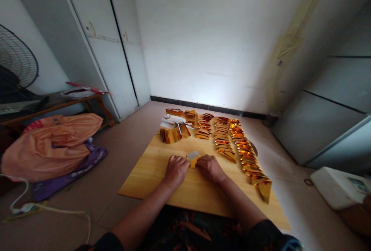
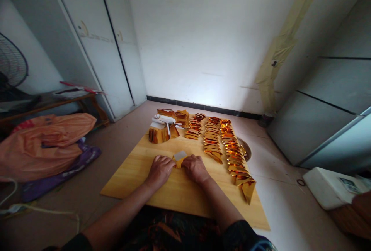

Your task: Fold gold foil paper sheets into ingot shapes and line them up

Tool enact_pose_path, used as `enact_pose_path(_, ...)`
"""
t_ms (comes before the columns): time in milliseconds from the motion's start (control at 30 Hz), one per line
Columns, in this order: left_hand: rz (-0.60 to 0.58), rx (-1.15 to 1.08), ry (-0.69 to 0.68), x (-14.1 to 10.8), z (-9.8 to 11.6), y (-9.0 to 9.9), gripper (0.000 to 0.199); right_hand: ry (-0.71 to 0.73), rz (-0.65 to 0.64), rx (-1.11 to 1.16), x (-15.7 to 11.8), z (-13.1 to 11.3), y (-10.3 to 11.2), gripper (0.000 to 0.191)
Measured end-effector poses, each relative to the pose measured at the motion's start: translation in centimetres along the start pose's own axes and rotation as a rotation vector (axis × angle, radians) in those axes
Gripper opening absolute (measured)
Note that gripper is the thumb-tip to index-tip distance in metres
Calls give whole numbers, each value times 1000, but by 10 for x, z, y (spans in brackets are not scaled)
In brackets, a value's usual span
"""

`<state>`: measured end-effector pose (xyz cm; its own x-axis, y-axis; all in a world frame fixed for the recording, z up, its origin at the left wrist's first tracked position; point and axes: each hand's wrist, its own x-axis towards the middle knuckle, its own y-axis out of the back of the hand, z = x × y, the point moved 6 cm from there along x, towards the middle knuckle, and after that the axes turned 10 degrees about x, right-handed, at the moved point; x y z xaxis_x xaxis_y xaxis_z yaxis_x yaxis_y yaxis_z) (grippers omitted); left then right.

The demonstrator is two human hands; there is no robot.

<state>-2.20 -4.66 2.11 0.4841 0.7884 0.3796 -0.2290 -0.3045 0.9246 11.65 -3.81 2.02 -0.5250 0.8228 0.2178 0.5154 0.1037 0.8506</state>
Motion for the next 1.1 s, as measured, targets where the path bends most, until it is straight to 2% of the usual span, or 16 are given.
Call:
enact_pose_path(200, 11, 2, 14, 1, -12, -2, 20, 79, -45, 82, -2, -18, -11, 16)
enact_pose_path(333, 24, 27, -11, 4, -11, 1, 20, 83, 34, 164, -4, -8, -11, 11)
enact_pose_path(433, -22, 37, -23, 8, -9, 2, 18, 104, 60, 174, -5, -2, -10, 9)
enact_pose_path(567, -92, 37, -34, 12, -7, -2, 19, 153, 48, 103, -5, -5, -12, 10)
enact_pose_path(700, -47, 34, -35, 12, -6, -1, 12, 166, 29, -72, -7, -10, -17, 21)
enact_pose_path(833, -36, 63, -35, 9, -3, 0, 15, 151, -3, -197, -8, -13, -19, 23)
enact_pose_path(967, -42, 125, -35, 5, 4, 0, 14, 122, -35, -226, -8, -14, -18, 19)
enact_pose_path(1100, -23, 152, -30, 1, 6, -1, 16, 98, 11, -169, -11, -10, -14, 17)
